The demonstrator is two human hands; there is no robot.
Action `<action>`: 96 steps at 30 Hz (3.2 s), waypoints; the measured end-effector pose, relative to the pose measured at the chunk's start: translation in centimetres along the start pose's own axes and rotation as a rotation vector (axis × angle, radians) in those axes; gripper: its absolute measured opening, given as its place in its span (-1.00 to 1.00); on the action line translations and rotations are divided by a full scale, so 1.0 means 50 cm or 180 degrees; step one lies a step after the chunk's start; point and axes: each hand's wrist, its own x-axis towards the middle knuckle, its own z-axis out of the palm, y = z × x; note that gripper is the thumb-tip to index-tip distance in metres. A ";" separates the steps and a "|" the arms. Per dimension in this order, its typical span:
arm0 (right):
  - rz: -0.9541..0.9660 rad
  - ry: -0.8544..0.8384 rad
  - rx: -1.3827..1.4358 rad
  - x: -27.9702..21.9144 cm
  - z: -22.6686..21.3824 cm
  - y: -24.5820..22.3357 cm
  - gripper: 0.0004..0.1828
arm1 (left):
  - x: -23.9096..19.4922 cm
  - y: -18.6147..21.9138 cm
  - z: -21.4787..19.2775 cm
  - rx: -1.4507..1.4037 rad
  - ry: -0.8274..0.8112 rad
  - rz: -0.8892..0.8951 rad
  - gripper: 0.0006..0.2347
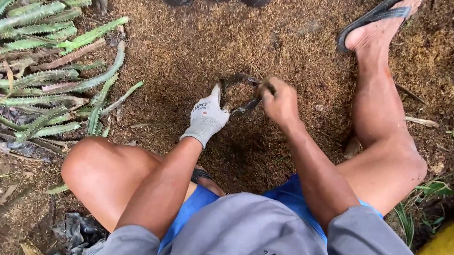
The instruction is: Potting cactus cuttings into small black plastic nursery bags using a soil and mulch mixture while sitting on the ground.
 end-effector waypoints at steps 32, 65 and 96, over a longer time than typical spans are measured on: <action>-0.0946 -0.2056 -0.2572 -0.060 -0.002 -0.096 -0.41 | 0.069 -0.073 0.027 0.0197 0.0713 0.0065 -0.62; -0.1360 -0.1102 -0.2545 -0.038 0.042 0.034 -0.33 | -0.328 -0.180 -0.023 0.0991 0.2542 0.1481 -0.76; -0.1166 0.0404 -0.4092 0.352 -0.328 0.639 0.03 | 0.351 -0.557 -0.478 0.0980 0.2225 -0.0843 -0.35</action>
